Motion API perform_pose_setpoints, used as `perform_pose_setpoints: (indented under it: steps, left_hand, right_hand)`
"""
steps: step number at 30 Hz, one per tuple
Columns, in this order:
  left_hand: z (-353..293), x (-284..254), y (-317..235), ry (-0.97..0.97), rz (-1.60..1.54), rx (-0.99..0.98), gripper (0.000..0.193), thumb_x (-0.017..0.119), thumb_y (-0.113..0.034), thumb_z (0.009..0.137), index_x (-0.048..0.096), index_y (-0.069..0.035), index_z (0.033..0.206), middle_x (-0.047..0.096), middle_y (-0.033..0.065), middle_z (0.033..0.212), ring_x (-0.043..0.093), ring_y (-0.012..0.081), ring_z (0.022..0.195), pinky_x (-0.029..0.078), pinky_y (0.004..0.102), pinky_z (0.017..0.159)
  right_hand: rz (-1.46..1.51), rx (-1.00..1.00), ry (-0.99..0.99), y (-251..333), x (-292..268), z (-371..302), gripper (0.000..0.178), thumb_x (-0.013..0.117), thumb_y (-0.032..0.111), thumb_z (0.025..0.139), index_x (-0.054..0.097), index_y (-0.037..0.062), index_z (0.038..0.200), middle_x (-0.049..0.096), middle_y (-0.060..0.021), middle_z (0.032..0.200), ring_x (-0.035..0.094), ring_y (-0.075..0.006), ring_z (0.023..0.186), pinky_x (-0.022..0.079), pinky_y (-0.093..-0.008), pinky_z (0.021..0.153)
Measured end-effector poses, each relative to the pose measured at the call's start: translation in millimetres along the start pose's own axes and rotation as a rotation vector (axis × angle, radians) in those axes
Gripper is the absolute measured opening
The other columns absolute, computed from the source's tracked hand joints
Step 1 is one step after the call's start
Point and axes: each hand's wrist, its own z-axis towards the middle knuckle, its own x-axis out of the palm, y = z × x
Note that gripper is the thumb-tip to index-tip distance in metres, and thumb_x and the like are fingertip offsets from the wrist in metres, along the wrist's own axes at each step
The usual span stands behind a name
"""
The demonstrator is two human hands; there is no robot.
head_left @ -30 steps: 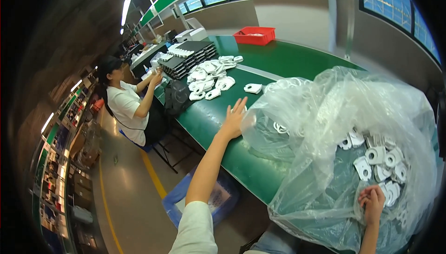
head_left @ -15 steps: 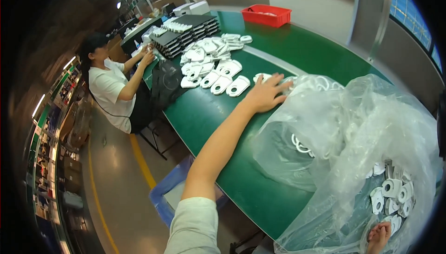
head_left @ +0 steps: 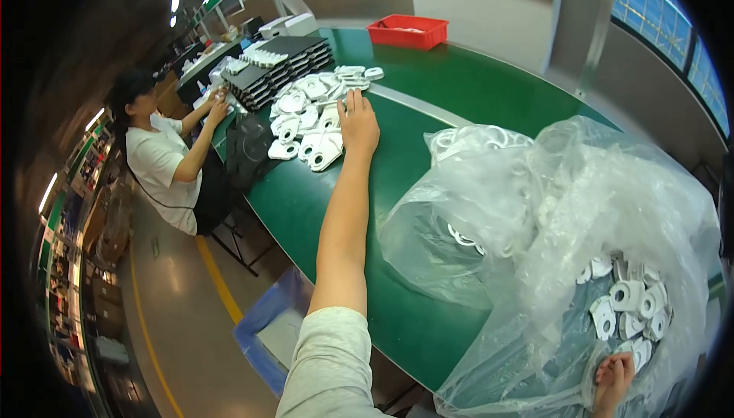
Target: Assembling small metal bearings into plastic housings on a production line.
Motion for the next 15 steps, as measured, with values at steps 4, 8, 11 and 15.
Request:
perform_pose_setpoints:
  steps: [4, 8, 11, 15]
  left_hand:
    - [-13, -33, -32, -0.198, -0.437, 0.181, 0.031, 0.045, -0.008, 0.083, 0.055, 0.002, 0.110, 0.054, 0.0214, 0.113, 0.046, 0.0357, 0.115, 0.035, 0.0450, 0.099]
    - [-18, -84, -4, -0.346, -0.679, -0.259, 0.043, 0.041, 0.007, 0.073, 0.053, 0.006, 0.115, 0.056, 0.0195, 0.110, 0.053, 0.0338, 0.103, 0.039, 0.0394, 0.093]
    - [0, -209, -65, -0.577, -0.873, -0.163, 0.038, 0.047, 0.011, 0.075, 0.056, 0.002, 0.112, 0.056, 0.0138, 0.109, 0.055, 0.0223, 0.092, 0.045, 0.0305, 0.075]
    - [-35, -337, -193, -0.368, -1.161, 0.390, 0.026, 0.052, 0.012, 0.076, 0.061, 0.001, 0.097, 0.061, 0.0120, 0.098, 0.059, 0.0229, 0.084, 0.046, 0.0297, 0.071]
  right_hand:
    - [0.080, 0.118, -0.016, 5, 11, -1, 0.009, 0.053, 0.008, 0.087, 0.053, 0.0033, 0.080, 0.054, -0.0072, 0.063, 0.049, -0.0131, 0.048, 0.040, -0.0249, 0.041]
    - [-0.016, 0.108, 0.246, 12, 39, 11, 0.009, 0.056, 0.008, 0.087, 0.059, -0.0005, 0.085, 0.063, -0.0074, 0.072, 0.057, -0.0127, 0.059, 0.046, -0.0253, 0.054]
    - [0.020, 0.117, 0.279, 27, 43, 5, 0.007, 0.055, 0.006, 0.087, 0.060, -0.0002, 0.087, 0.063, -0.0063, 0.075, 0.057, -0.0108, 0.061, 0.046, -0.0235, 0.056]
    - [0.023, 0.087, 0.313, 28, 25, -6, 0.007, 0.053, 0.001, 0.085, 0.060, -0.0006, 0.087, 0.064, -0.0073, 0.077, 0.058, -0.0109, 0.063, 0.046, -0.0223, 0.057]
